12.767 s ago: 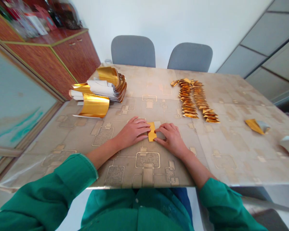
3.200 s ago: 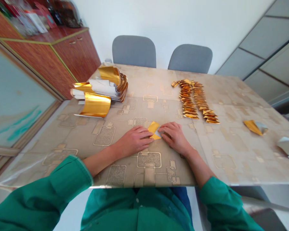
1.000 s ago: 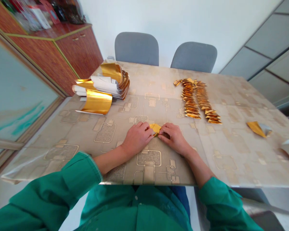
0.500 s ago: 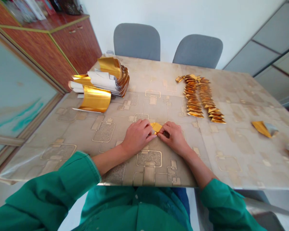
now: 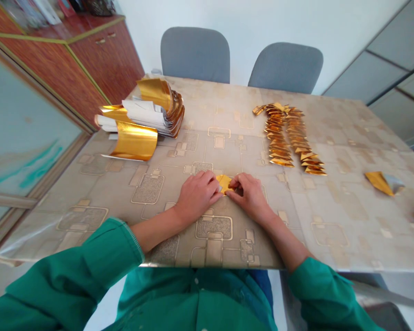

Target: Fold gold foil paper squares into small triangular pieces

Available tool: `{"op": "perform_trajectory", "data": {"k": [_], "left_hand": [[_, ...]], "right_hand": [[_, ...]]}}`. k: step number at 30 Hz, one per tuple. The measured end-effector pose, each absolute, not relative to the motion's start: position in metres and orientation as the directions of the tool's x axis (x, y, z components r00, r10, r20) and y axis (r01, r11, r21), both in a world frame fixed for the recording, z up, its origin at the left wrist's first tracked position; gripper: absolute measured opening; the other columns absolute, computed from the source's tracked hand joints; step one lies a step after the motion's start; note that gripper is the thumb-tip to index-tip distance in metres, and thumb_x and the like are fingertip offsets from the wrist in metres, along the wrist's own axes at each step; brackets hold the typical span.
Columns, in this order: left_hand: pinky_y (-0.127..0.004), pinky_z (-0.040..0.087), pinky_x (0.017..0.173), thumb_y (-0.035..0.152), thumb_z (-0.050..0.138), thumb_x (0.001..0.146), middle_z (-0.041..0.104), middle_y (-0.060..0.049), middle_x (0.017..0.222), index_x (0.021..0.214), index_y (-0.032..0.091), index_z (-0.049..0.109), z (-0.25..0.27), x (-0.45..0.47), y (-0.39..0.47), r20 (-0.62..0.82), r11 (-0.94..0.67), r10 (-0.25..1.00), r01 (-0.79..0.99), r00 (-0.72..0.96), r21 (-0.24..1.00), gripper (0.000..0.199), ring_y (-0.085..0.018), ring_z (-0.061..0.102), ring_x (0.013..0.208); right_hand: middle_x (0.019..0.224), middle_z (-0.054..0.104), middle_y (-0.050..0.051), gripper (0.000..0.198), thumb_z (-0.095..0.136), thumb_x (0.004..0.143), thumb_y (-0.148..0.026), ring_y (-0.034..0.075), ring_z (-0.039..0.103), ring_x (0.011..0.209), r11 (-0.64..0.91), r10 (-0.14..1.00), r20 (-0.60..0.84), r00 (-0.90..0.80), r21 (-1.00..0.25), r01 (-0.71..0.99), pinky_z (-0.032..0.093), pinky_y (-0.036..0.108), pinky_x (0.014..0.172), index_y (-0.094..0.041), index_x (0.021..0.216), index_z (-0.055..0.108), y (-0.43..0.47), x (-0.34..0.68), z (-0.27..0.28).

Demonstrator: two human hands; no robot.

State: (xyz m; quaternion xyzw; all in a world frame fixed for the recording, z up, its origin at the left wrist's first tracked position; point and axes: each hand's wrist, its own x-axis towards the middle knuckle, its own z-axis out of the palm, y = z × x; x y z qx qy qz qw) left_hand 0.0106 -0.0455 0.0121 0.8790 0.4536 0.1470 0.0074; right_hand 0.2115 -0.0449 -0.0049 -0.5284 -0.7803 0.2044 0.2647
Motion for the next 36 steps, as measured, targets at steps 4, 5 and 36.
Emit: {"op": "perform_trajectory", "data": {"k": [4,5,36], "left_hand": [[-0.032,0.042,0.071,0.036,0.066,0.092,0.062,-0.005,0.1,0.09,0.018,0.062,0.014,0.011,-0.046,0.211,-0.589,0.8,0.802,0.562,0.098,0.018,-0.022,0.056,0.091],[-0.032,0.042,0.071,0.036,0.066,0.092,0.062,-0.005,0.1,0.092,0.019,0.062,0.015,0.012,-0.046,0.204,-0.59,0.8,0.802,0.564,0.092,0.018,-0.022,0.056,0.091],[-0.042,0.046,0.1,0.013,0.049,0.096,0.055,-0.012,0.129,0.14,0.026,0.049,0.004,-0.02,-0.049,0.207,-0.858,0.502,0.513,0.84,0.001,0.046,-0.026,0.052,0.118]], "right_hand": [[0.083,0.063,0.001,0.013,0.069,0.082,-0.02,0.018,0.055,0.079,0.331,0.939,0.169,-0.299,-0.678,0.657,0.038,0.031,0.069,-0.022,0.086,0.057,-0.044,0.214,-0.002],[0.083,0.063,0.001,0.012,0.068,0.082,-0.019,0.018,0.056,0.078,0.33,0.938,0.165,-0.304,-0.693,0.641,0.038,0.031,0.069,-0.022,0.086,0.057,-0.044,0.214,-0.001],[0.091,0.062,0.003,0.01,0.054,0.088,-0.014,0.02,0.054,0.09,0.41,0.902,0.148,-0.406,-0.589,0.697,0.035,0.033,0.08,-0.022,0.089,0.06,-0.045,0.219,0.0]]}}
